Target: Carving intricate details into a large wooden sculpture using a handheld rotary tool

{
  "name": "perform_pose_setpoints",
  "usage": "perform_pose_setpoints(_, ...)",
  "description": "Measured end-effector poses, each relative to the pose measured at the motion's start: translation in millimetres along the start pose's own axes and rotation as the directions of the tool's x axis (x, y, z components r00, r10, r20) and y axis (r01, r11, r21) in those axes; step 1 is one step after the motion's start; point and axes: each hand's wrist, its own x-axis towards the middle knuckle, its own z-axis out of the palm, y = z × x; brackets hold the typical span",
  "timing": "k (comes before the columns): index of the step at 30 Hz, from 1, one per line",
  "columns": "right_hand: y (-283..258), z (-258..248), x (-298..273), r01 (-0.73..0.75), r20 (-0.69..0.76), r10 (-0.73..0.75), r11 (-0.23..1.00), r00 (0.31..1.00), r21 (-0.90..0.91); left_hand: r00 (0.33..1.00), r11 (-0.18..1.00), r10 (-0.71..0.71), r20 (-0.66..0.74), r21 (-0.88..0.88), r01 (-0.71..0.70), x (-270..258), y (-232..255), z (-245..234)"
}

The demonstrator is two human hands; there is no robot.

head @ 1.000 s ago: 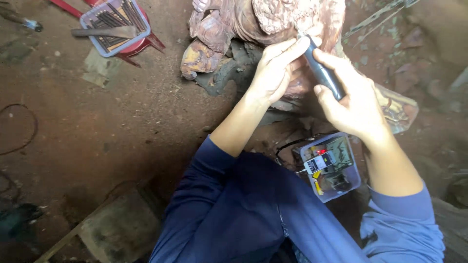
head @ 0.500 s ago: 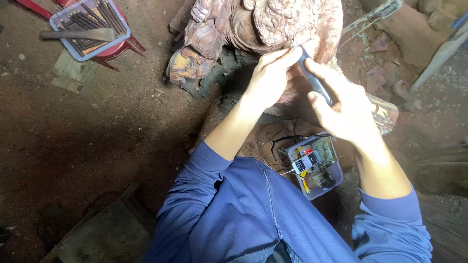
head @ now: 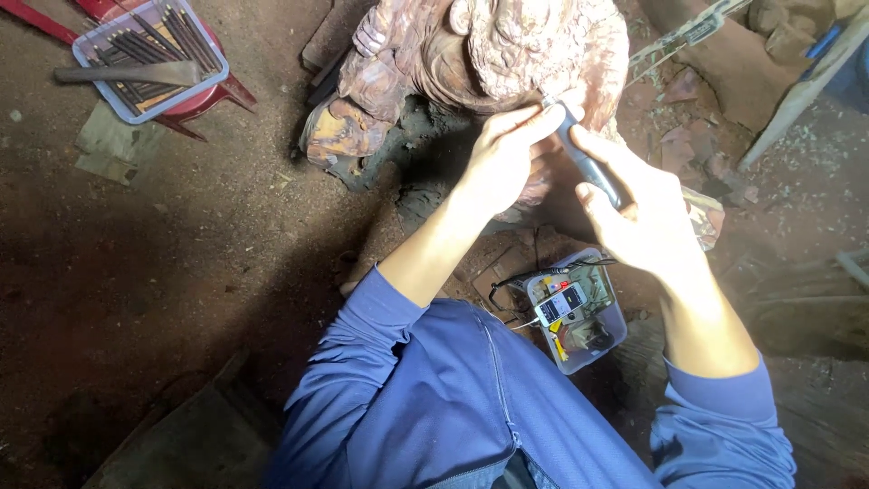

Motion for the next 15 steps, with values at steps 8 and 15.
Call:
perform_pose_setpoints(8,11.7,3.8,1.4,0.058,-0.011,-0.059,0.998,0.998,-0.022,0.998,0.997,-0.018,0.064,-0.069,0.023,8.8,3.6,-4.0)
perform_pose_setpoints(15,2.8,0.4,5.3,0.047,0.000,-0.047,0.999,0.999,-0.018,0.997,0.995,-0.021,0.076,-0.092,0.028,14.8,-9.3,-17.7)
